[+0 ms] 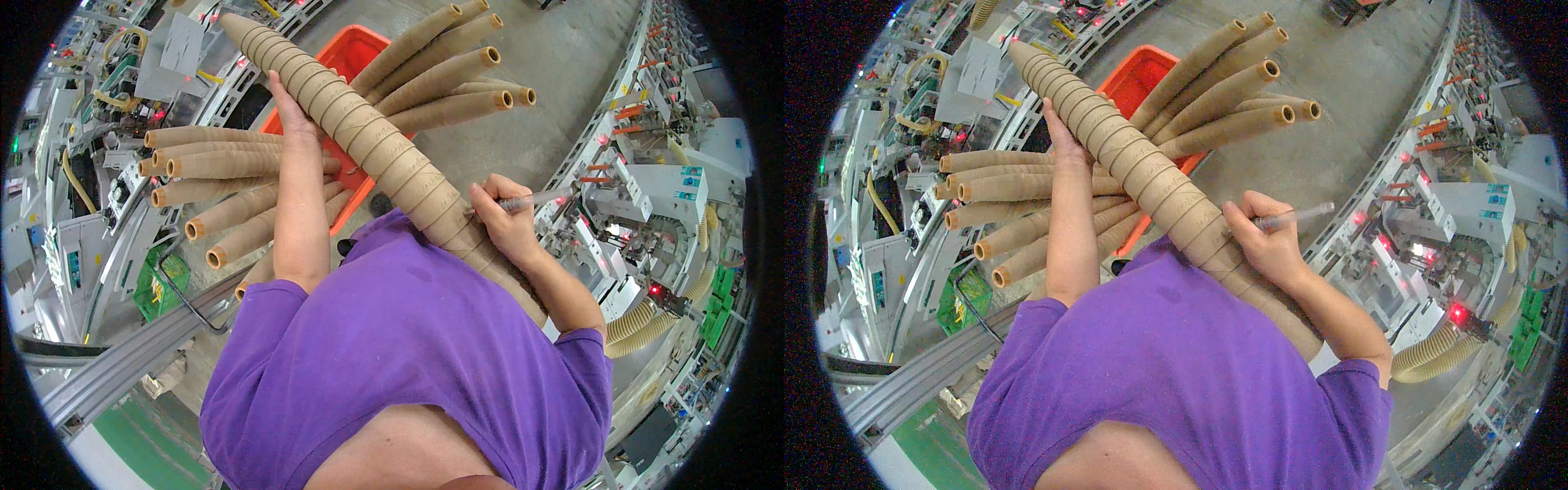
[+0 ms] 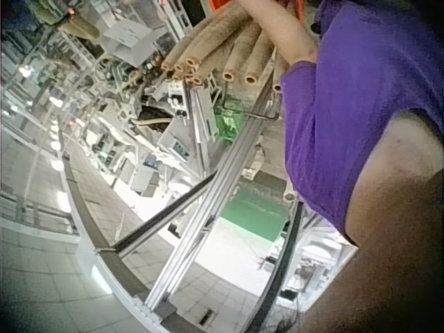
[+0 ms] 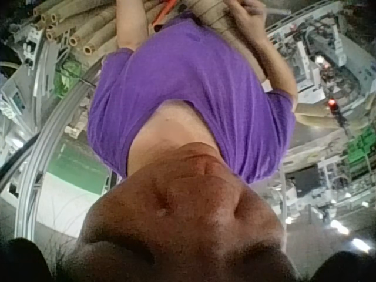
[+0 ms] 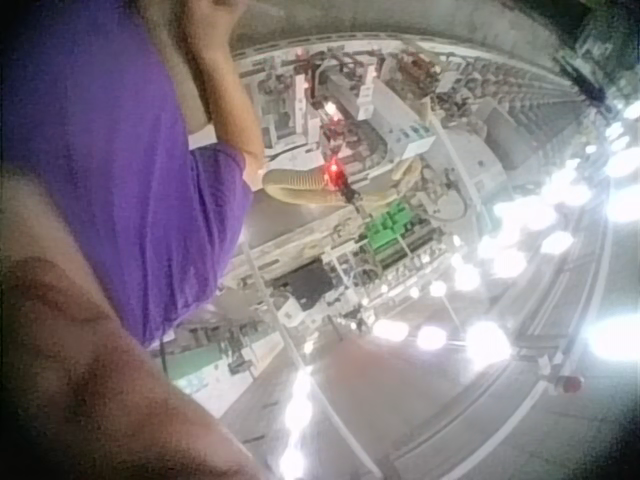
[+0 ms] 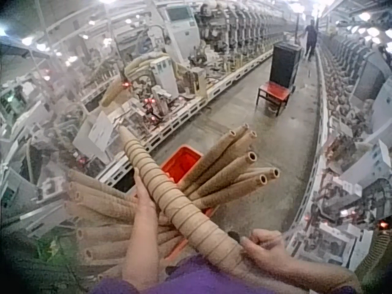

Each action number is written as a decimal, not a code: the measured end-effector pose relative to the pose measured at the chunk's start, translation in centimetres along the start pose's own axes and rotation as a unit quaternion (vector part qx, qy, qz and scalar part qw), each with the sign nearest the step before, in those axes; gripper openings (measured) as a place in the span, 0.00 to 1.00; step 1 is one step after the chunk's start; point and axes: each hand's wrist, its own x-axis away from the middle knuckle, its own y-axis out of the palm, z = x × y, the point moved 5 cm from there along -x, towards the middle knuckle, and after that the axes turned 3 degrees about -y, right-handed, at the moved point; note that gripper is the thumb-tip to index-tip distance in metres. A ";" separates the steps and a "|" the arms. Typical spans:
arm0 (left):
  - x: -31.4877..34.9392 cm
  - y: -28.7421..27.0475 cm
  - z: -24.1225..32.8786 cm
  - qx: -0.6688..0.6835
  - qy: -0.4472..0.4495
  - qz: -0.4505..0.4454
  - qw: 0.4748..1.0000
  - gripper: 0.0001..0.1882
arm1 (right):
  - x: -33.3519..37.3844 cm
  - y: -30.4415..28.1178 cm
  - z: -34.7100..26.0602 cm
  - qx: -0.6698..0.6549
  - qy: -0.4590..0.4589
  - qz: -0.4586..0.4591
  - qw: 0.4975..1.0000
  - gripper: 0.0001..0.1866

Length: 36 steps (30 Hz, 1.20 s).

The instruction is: The person picks up cylindrical spools from an orange bin, writes on them with a red marker, and returns them to the bin. The process is repeated for multiple spools in a factory setting.

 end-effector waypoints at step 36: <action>0.2 -0.6 0.6 -0.005 0.014 0.033 0.999 0.44 | 1.5 -1.1 -0.1 -0.028 0.026 -0.032 0.999 0.18</action>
